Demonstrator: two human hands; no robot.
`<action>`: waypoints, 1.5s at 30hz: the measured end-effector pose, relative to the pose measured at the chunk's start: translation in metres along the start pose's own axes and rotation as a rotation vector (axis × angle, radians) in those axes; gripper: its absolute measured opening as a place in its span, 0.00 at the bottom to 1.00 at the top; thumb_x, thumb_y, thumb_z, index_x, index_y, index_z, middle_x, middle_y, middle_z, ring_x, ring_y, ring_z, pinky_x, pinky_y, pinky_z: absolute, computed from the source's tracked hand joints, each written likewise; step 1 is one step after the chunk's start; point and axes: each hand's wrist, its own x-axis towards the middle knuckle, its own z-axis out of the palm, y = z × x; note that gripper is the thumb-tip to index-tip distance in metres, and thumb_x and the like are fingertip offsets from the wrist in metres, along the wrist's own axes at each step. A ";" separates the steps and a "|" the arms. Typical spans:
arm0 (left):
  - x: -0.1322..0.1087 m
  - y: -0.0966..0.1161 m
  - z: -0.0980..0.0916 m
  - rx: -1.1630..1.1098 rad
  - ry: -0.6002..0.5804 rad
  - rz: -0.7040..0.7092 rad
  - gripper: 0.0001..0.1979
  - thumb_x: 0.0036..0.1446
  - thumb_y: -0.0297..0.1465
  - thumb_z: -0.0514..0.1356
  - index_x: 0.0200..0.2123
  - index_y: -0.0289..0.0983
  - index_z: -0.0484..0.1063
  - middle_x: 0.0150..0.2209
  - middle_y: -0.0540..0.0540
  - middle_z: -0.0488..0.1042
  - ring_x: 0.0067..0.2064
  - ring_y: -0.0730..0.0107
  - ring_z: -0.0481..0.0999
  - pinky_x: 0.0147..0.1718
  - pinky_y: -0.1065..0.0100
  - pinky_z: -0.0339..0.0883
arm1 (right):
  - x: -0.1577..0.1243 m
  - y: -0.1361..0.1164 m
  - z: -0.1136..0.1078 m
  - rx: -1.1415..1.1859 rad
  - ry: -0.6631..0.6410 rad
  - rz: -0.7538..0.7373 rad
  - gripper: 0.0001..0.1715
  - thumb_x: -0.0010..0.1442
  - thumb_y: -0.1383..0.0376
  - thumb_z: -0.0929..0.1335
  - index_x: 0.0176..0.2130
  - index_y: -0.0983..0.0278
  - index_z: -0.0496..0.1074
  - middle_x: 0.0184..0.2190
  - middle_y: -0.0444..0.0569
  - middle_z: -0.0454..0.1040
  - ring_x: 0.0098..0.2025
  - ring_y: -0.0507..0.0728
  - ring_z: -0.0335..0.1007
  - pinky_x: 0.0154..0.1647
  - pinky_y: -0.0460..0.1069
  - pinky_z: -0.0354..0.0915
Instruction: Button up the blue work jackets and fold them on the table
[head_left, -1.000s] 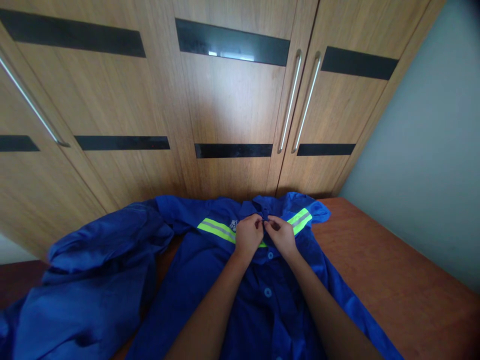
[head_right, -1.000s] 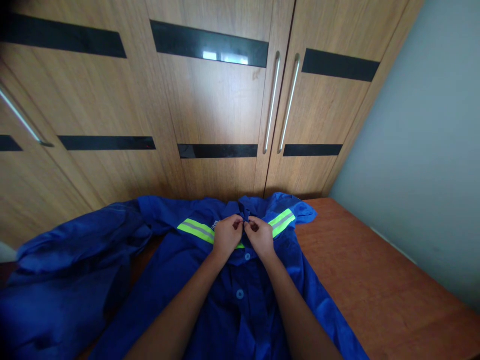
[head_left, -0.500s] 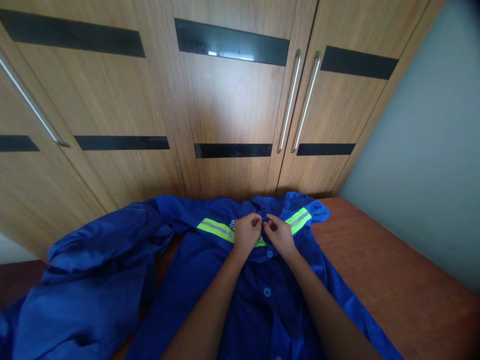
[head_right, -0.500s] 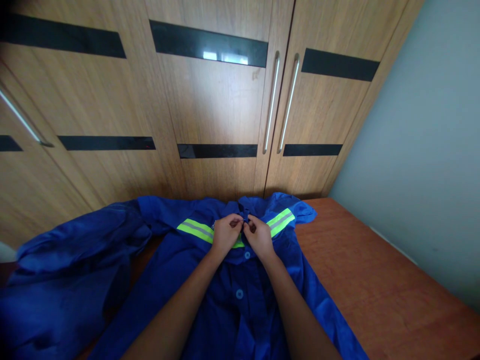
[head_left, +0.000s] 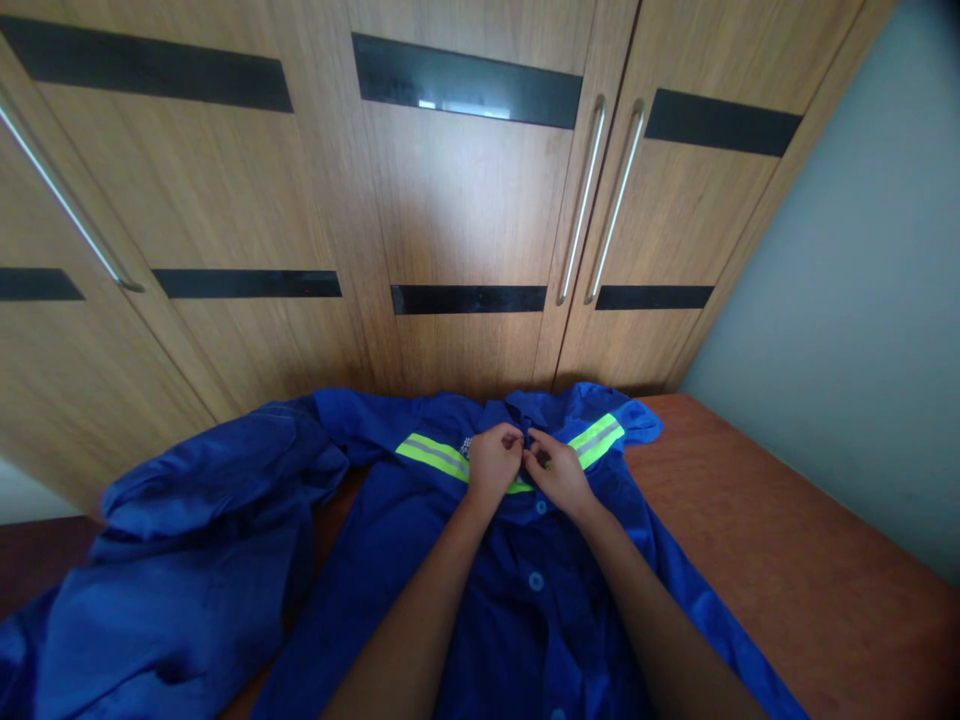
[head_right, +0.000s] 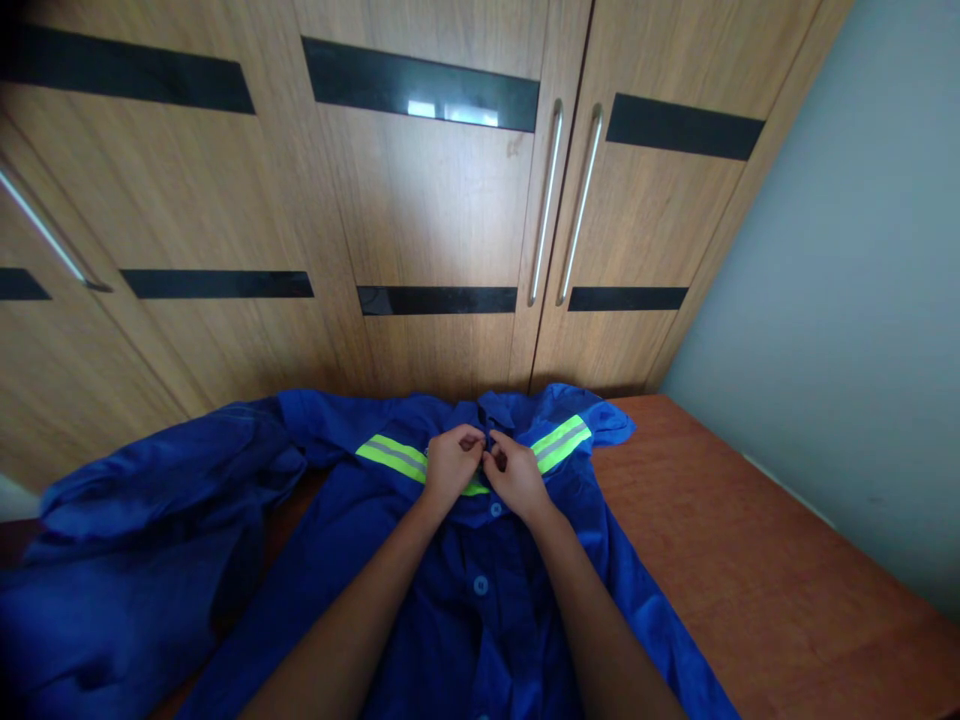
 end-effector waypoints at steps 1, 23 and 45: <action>0.000 -0.001 0.001 -0.016 0.002 -0.007 0.10 0.50 0.21 0.59 0.30 0.39 0.77 0.30 0.51 0.80 0.34 0.72 0.79 0.37 0.71 0.69 | 0.000 0.000 0.000 0.012 -0.006 -0.003 0.22 0.56 0.64 0.63 0.50 0.65 0.71 0.23 0.43 0.72 0.25 0.54 0.68 0.30 0.47 0.66; 0.006 -0.015 0.010 -0.350 -0.001 -0.115 0.05 0.49 0.29 0.58 0.26 0.35 0.75 0.26 0.48 0.78 0.30 0.68 0.78 0.29 0.72 0.69 | -0.002 -0.013 -0.003 -0.162 -0.045 0.030 0.22 0.59 0.64 0.64 0.52 0.67 0.70 0.25 0.45 0.76 0.28 0.54 0.72 0.32 0.47 0.65; 0.005 -0.007 0.012 -0.304 -0.039 -0.038 0.05 0.49 0.27 0.59 0.28 0.35 0.75 0.25 0.48 0.78 0.28 0.70 0.77 0.29 0.72 0.70 | -0.002 -0.024 -0.019 -0.554 0.191 -0.047 0.15 0.65 0.63 0.61 0.39 0.61 0.76 0.35 0.49 0.78 0.41 0.57 0.72 0.42 0.48 0.62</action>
